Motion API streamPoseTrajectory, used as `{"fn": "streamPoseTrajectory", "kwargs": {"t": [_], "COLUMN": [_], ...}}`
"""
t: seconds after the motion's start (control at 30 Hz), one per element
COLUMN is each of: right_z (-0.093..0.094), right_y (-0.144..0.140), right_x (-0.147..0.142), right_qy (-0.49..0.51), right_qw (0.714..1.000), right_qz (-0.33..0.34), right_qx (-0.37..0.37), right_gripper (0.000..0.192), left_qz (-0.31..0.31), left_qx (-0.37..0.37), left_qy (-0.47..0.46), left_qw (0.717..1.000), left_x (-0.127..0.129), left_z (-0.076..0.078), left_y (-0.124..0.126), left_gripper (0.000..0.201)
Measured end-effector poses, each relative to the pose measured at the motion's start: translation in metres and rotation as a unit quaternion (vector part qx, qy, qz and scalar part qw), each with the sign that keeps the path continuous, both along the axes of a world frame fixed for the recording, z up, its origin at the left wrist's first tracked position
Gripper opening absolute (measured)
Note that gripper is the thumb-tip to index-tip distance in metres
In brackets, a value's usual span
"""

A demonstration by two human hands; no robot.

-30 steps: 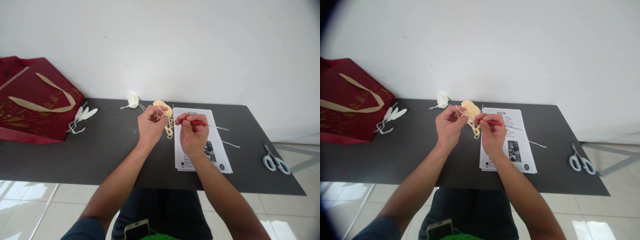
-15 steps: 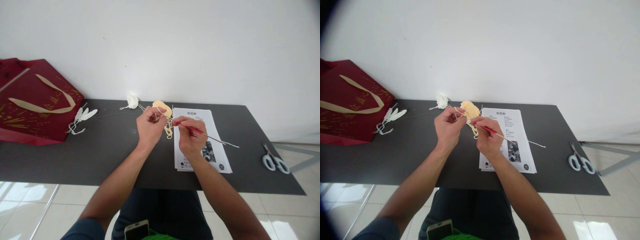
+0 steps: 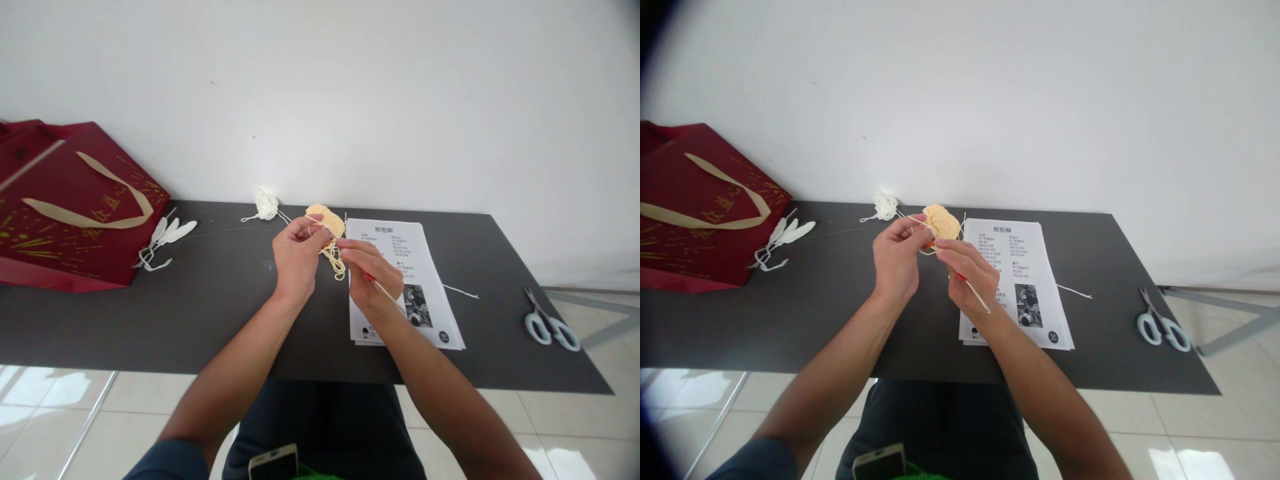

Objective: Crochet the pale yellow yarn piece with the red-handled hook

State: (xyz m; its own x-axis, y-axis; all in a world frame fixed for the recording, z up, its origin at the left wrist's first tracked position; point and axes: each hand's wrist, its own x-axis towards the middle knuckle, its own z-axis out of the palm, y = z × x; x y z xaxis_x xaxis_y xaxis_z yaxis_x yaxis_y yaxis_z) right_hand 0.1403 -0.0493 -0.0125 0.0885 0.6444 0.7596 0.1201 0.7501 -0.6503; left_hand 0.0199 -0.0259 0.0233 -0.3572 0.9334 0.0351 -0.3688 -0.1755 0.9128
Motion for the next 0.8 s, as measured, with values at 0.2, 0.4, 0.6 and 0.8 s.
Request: {"fn": "streamPoseTrajectory", "kwargs": {"t": [0.2, 0.4, 0.6, 0.8], "right_z": [-0.001, 0.0, -0.001, -0.002], "right_y": [0.002, 0.004, 0.004, 0.001], "right_x": [0.001, -0.001, -0.004, -0.008], "right_qy": [-0.042, -0.015, 0.005, 0.048], "right_qw": [0.999, 1.0, 0.998, 0.989], "right_qz": [-0.012, -0.007, 0.034, 0.065], "right_qx": [0.01, -0.011, -0.051, -0.123], "right_gripper": [0.039, 0.035, 0.031, 0.022], "left_qz": [-0.091, -0.176, -0.201, -0.234], "left_qx": [-0.059, -0.09, -0.095, -0.111], "left_qy": [-0.105, -0.176, -0.174, -0.157], "left_qw": [0.989, 0.964, 0.959, 0.953], "left_x": [-0.006, -0.014, -0.022, -0.032], "left_z": [0.005, 0.005, 0.003, 0.008], "left_y": [0.002, 0.007, 0.014, 0.017], "left_gripper": [0.031, 0.038, 0.039, 0.046]}}
